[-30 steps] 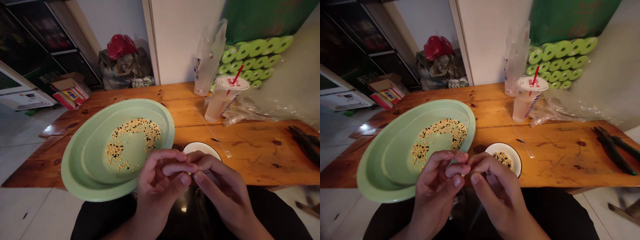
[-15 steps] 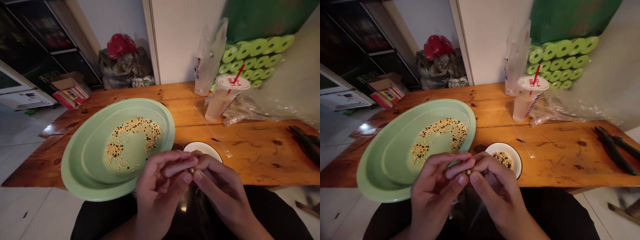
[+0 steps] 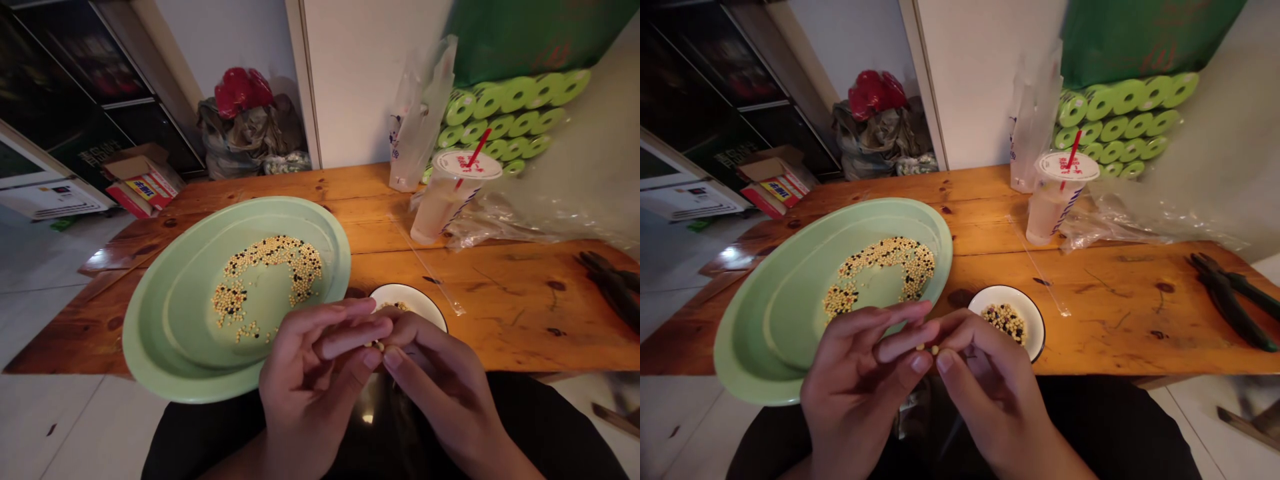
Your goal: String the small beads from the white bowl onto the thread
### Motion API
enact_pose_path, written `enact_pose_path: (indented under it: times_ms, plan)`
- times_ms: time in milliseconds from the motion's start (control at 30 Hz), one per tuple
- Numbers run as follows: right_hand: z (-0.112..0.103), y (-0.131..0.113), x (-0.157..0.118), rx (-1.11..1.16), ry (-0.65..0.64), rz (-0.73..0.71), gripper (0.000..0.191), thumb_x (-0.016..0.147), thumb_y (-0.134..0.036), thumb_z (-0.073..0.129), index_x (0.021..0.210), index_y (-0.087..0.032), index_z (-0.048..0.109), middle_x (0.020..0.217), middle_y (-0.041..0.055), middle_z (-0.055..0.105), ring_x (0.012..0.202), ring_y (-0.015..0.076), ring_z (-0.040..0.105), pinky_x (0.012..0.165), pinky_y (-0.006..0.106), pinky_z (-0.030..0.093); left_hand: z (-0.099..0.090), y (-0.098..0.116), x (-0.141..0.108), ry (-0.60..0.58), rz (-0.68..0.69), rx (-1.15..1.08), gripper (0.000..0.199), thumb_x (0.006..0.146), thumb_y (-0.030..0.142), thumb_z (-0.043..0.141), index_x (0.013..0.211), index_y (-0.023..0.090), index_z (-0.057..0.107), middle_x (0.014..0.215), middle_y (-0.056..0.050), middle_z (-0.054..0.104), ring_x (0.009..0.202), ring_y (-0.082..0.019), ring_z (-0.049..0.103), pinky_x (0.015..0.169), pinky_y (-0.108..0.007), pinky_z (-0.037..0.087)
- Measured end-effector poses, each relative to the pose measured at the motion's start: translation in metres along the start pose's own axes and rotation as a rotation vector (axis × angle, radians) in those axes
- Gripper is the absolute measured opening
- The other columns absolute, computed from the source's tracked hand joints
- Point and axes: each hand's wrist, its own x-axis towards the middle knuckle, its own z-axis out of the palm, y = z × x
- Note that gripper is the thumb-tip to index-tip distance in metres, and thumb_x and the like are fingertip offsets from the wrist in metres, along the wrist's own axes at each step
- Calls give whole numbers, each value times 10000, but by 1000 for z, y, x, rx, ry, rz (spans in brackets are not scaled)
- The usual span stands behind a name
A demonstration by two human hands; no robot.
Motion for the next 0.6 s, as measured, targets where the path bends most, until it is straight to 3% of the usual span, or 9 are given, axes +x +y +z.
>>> enact_pose_path:
  times_ms: [300,467,600]
  plan:
    - [-1,3,-2,2,2,-11,193,947,-127,539,811,-219,640,892,24,663,746,105,591,733,177,511,-3,1,-4,-17,39,85,505,763,-54,708,1090,321,622,1131,64,752,852,-157,770,767,-183,650]
    - [-1,0,-2,-59,-42,-36,201,961,-115,510,856,-216,649,951,41,661,859,126,628,779,193,518,-6,3,-1,-55,43,142,566,762,-55,714,1157,326,577,1207,55,726,812,-126,770,931,-219,599]
    - [-4,-1,-3,-159,-85,-55,186,972,-125,497,905,-223,641,1004,46,654,916,138,631,784,204,527,-9,6,1,-97,-10,145,584,787,-46,694,1207,325,528,1285,27,690,1109,-177,674,989,-199,552]
